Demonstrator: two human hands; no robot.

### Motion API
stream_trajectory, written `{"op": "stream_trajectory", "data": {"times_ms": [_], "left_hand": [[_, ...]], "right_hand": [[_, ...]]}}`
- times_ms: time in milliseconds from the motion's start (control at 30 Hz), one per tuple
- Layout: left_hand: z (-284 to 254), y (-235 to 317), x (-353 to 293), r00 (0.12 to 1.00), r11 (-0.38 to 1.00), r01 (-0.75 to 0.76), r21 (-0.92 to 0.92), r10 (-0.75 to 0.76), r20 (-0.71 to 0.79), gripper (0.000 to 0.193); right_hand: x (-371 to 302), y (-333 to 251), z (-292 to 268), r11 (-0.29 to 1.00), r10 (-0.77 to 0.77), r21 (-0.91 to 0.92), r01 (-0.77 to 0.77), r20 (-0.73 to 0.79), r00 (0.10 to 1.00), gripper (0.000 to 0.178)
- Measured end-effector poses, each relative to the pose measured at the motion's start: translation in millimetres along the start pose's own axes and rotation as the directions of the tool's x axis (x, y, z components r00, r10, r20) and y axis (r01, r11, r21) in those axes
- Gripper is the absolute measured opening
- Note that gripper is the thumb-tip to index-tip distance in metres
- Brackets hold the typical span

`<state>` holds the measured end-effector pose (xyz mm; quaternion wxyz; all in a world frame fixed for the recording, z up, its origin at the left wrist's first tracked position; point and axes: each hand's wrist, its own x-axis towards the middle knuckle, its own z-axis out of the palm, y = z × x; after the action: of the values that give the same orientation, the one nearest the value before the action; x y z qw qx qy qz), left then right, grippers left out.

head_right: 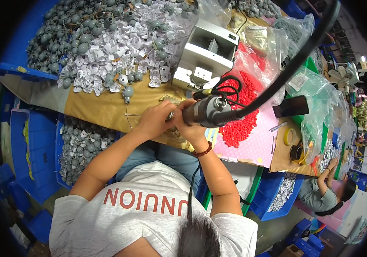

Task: Assembling small grey plastic toy or electronic components using an electric screwdriver at a factory workbench.

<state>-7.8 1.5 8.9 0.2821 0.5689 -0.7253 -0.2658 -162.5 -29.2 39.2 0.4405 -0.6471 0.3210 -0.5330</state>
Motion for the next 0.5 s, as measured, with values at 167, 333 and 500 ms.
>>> {"op": "stream_trajectory", "data": {"times_ms": [167, 333, 500], "left_hand": [[0, 2, 1, 0.999, 0.999, 0.033, 0.014, -0.033, 0.022, 0.034], [1, 9, -3, 0.995, 0.996, 0.09, 0.0, -0.09, -0.05, 0.034], [7, 8, -7, 0.993, 0.999, 0.026, -0.018, -0.028, -0.111, 0.033]], "right_hand": [[6, -12, 6, 0.991, 0.12, 0.07, -0.113, -0.101, 0.988, 0.032], [35, -24, -26, 0.983, 0.177, 0.026, -0.18, -0.368, 0.913, 0.033], [44, 39, -92, 0.976, 0.129, -0.076, -0.207, -0.565, 0.815, 0.033]]}}
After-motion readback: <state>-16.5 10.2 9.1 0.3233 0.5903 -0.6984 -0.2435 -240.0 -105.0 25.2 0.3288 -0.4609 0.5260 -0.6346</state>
